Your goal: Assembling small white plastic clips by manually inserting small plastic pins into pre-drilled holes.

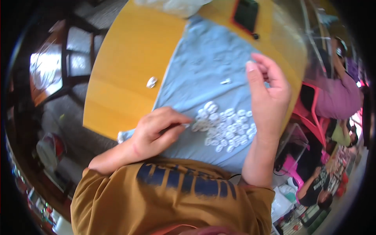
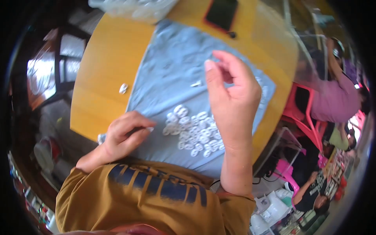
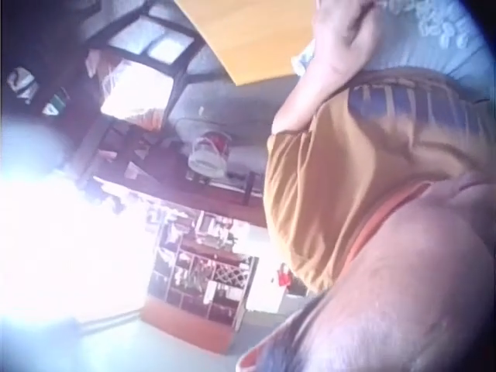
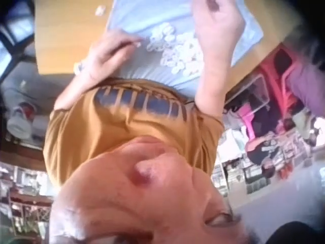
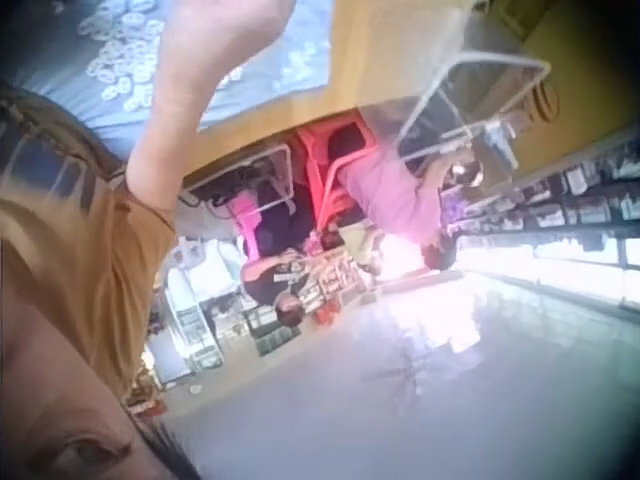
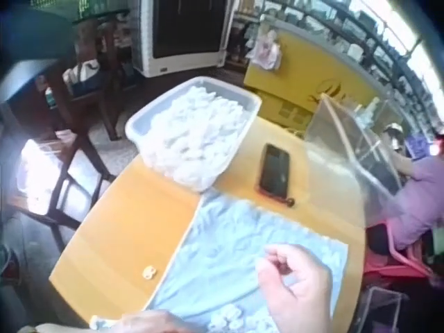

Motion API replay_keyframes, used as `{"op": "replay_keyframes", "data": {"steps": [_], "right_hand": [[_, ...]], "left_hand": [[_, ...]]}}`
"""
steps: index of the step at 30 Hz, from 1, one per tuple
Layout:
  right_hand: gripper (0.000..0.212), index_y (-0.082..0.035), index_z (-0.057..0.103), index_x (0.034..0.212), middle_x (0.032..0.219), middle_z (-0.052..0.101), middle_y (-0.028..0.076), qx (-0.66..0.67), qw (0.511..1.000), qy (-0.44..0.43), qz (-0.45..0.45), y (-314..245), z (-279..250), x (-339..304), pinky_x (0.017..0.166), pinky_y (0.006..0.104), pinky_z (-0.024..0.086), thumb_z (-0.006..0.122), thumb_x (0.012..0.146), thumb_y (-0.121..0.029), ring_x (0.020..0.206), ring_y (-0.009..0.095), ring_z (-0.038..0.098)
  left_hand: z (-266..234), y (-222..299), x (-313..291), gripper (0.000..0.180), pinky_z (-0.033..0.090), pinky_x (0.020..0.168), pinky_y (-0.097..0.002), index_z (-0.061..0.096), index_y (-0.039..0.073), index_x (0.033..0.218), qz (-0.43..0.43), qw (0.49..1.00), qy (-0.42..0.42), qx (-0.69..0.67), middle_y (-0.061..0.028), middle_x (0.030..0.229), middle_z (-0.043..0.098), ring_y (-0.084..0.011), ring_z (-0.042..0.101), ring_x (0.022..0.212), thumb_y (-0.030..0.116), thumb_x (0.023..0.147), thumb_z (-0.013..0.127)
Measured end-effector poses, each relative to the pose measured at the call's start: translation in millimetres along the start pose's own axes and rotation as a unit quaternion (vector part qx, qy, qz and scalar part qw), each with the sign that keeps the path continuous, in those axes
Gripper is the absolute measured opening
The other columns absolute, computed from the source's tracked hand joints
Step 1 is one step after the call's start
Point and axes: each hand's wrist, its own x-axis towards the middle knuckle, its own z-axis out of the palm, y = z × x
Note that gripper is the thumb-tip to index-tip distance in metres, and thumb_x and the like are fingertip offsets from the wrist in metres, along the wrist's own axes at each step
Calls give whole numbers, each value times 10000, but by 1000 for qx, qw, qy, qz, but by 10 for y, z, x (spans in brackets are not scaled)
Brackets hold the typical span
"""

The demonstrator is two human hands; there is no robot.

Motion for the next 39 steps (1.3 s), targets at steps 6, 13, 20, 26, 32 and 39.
{"op": "replay_keyframes", "data": {"steps": [6, 13, 20, 26, 32, 39], "right_hand": [[407, 19, 473, 1193, 655, 538, 0, -112, 980, 166, -3, -174, -895, 645, 574, 187, 370, 582, 836, -143, 604, 38, 440], [498, 36, 394, 1267, 574, 523, 40, -214, 966, -2, 143, 143, -1395, 868, 501, 233, 375, 494, 827, -174, 490, 93, 448], [583, 29, 328, 1313, 589, 526, 14, -162, 976, -34, 140, 90, -1360, 890, 474, 207, 357, 536, 815, -194, 500, 61, 427], [688, 27, 286, 1336, 669, 596, 55, -148, 985, 70, 54, 2, -1366, 1019, 505, 235, 403, 588, 785, -257, 510, 93, 476], [227, -86, 552, 749, 611, 516, -23, -68, 985, -8, 159, 87, -1672, 1590, 426, 212, 343, 591, 806, -303, 464, 42, 411], [305, 48, 552, 915, 923, 625, 204, -511, 857, 57, 40, 478, -1759, 2200, 692, 405, 485, 506, 788, -227, 820, 321, 618]], "left_hand": [[15, 76, 32, 185, 421, 565, -275, 614, 15, 917, -47, 999, -18, -9, -76, 723, 558, -178, 533, 631, -49, 750, 563], [77, 60, 27, 182, 419, 566, -268, 617, 18, 919, -44, 999, 2, 0, -70, 715, 559, -178, 532, 630, -37, 751, 574], [166, 62, -38, 172, 423, 575, -273, 617, 28, 911, -64, 996, 31, 44, -69, 709, 554, -184, 537, 637, -22, 750, 579], [168, 79, 7, 176, 424, 579, -286, 613, 31, 913, -55, 994, 46, 82, -77, 710, 554, -204, 540, 644, -15, 746, 583], [187, 68, -33, 185, 419, 570, -285, 611, 32, 919, -47, 992, 53, 101, -77, 695, 544, -201, 531, 628, -22, 744, 581], [204, 94, -30, 175, 418, 566, -283, 606, 14, 916, -51, 995, 42, 80, -77, 684, 539, -199, 530, 621, -32, 750, 576]]}}
